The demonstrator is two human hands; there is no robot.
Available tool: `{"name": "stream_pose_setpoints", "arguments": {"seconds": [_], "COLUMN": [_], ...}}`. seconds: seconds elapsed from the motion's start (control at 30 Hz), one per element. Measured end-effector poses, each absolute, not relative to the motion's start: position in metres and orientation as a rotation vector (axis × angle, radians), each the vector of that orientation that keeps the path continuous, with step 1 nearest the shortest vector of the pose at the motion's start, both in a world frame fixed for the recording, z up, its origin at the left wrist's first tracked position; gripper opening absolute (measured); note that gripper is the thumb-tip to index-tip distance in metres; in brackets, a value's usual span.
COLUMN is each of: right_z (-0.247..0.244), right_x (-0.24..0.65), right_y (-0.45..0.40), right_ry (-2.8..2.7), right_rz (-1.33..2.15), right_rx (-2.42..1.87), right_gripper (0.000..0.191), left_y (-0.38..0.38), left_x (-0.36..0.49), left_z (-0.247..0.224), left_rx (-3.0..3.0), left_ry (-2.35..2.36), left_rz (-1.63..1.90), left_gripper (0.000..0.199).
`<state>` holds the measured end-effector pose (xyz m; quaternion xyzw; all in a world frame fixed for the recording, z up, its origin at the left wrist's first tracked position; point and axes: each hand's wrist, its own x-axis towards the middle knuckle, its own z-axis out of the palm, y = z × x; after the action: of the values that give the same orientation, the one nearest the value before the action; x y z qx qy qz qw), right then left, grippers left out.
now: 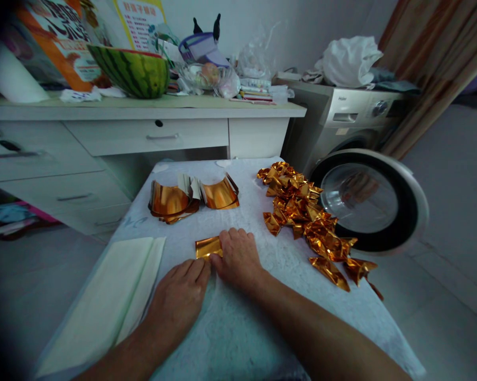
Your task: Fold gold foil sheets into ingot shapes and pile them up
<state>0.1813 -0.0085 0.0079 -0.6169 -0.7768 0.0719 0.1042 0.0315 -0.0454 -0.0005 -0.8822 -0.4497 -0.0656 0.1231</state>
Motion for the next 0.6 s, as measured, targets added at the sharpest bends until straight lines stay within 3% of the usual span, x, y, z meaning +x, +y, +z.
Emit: {"name": "stream_pose_setpoints", "arguments": {"seconds": [0.17,0.6], "right_z": [0.009,0.011], "right_x": [0.188,0.225], "right_y": [-0.007,0.003], "right_ry": [-2.248,-2.183], "right_rz": [0.293,0.420], "right_rx": [-1.821,-1.946], "right_gripper": [0.025,0.053], "left_y": [-0.045,-0.045], "left_x": [0.032,0.030], "left_z": [0.000,-0.001], "left_rx": [-2.570,-2.598], "left_ry": [-1.285,-1.300], "left_rz": [-0.217,-0.192], "left_gripper": [0.023,0.018]}}
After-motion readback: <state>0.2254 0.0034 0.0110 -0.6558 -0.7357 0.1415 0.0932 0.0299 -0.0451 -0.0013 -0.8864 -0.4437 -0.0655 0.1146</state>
